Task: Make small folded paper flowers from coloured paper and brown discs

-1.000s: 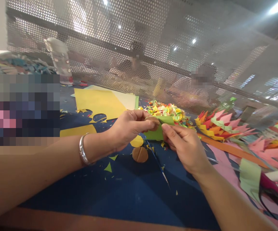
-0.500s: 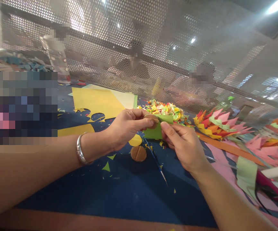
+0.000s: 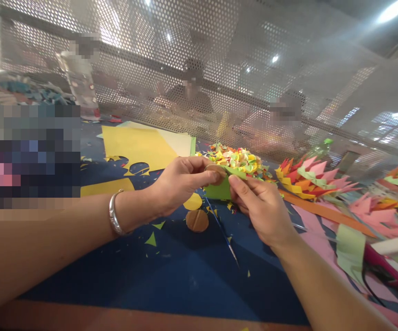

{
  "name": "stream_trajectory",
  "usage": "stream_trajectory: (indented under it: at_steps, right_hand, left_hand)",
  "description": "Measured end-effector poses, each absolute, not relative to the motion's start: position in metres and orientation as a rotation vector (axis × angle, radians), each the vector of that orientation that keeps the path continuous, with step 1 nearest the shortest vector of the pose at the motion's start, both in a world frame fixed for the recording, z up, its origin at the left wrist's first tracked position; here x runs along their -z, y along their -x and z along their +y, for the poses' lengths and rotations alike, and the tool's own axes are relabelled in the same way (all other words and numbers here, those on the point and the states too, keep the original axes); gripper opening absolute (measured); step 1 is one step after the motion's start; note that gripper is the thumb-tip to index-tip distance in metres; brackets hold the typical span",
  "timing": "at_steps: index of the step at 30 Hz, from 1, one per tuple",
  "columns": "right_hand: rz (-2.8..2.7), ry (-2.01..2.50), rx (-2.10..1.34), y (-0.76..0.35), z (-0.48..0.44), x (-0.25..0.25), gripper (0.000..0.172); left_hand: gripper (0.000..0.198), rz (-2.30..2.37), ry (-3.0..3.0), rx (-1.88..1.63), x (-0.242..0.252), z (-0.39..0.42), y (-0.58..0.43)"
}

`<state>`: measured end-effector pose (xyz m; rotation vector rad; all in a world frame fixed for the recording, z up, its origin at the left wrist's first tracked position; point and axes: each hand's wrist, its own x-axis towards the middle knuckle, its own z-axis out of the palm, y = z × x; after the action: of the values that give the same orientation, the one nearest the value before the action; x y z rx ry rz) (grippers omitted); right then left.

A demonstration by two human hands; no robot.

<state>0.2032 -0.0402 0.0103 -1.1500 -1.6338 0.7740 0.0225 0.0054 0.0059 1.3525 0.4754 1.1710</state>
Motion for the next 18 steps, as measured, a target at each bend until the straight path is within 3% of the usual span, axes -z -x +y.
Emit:
stream_trajectory:
  at_steps: [18]
  right_hand:
    - [-1.640,1.159,-0.788,-0.2047,-0.0394,-0.0100,0.045]
  left_hand:
    - [0.014,0.490,-1.350,-1.183,-0.0054,0.0057,-0.0223]
